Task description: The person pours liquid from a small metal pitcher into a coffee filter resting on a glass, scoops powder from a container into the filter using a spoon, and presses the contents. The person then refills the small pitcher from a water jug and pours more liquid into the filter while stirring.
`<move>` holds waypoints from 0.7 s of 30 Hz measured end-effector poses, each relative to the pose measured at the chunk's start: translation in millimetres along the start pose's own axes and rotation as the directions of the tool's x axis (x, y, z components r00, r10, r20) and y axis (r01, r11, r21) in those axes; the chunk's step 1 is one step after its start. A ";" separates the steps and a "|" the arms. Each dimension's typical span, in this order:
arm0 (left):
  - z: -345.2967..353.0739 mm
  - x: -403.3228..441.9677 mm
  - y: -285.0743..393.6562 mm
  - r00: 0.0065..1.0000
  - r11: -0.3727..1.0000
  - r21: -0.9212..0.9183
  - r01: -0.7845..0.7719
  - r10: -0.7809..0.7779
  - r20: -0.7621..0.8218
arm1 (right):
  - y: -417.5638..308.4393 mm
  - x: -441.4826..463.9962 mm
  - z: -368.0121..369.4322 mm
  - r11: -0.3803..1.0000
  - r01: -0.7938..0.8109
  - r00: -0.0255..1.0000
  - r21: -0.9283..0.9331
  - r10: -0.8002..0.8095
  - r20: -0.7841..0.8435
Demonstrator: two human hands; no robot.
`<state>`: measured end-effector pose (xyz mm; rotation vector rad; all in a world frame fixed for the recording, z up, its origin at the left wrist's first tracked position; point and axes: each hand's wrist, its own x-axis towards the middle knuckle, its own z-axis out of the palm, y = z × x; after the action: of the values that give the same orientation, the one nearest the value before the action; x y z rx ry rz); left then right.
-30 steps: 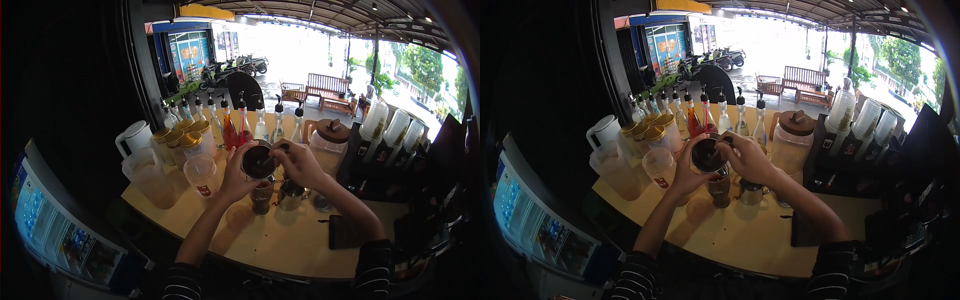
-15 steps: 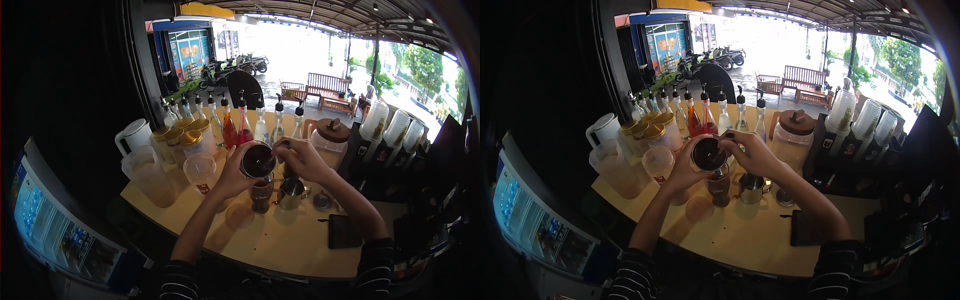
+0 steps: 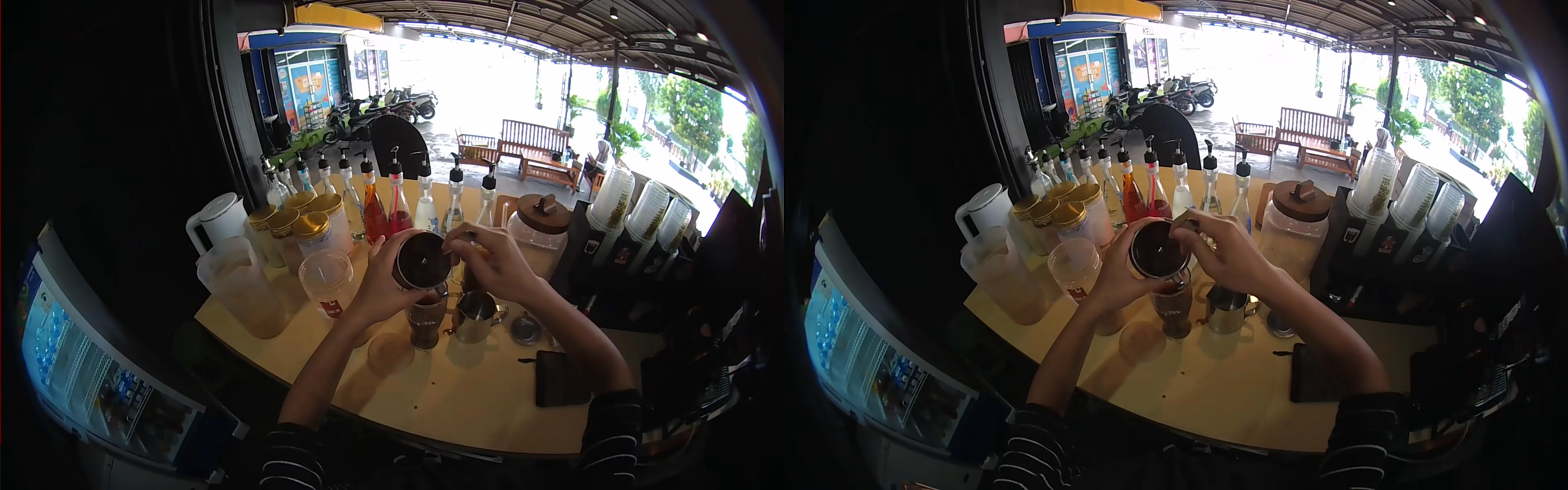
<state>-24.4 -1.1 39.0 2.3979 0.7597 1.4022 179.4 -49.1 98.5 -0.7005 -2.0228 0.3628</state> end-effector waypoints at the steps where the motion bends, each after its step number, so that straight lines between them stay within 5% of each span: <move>1: 0.2 -0.8 0.0 1.000 1.000 -0.001 0.001 -0.001 0.000 | 0.8 -0.6 1.2 1.000 -0.001 1.000 0.000 0.001 0.000; 9: -7.1 1.8 -3.4 0.990 0.996 0.082 0.022 -0.033 0.141 | -1.8 10.9 -6.8 0.976 -0.195 0.965 0.093 0.174 0.196; 21: -5.1 -2.1 -1.8 0.991 0.995 0.082 0.048 -0.057 0.119 | -12.2 33.1 -10.1 0.989 -0.043 0.982 -0.139 0.067 0.175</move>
<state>-30.2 -0.9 39.2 2.4774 0.8554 1.2150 170.7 -38.9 132.7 -0.8339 -2.2178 0.3340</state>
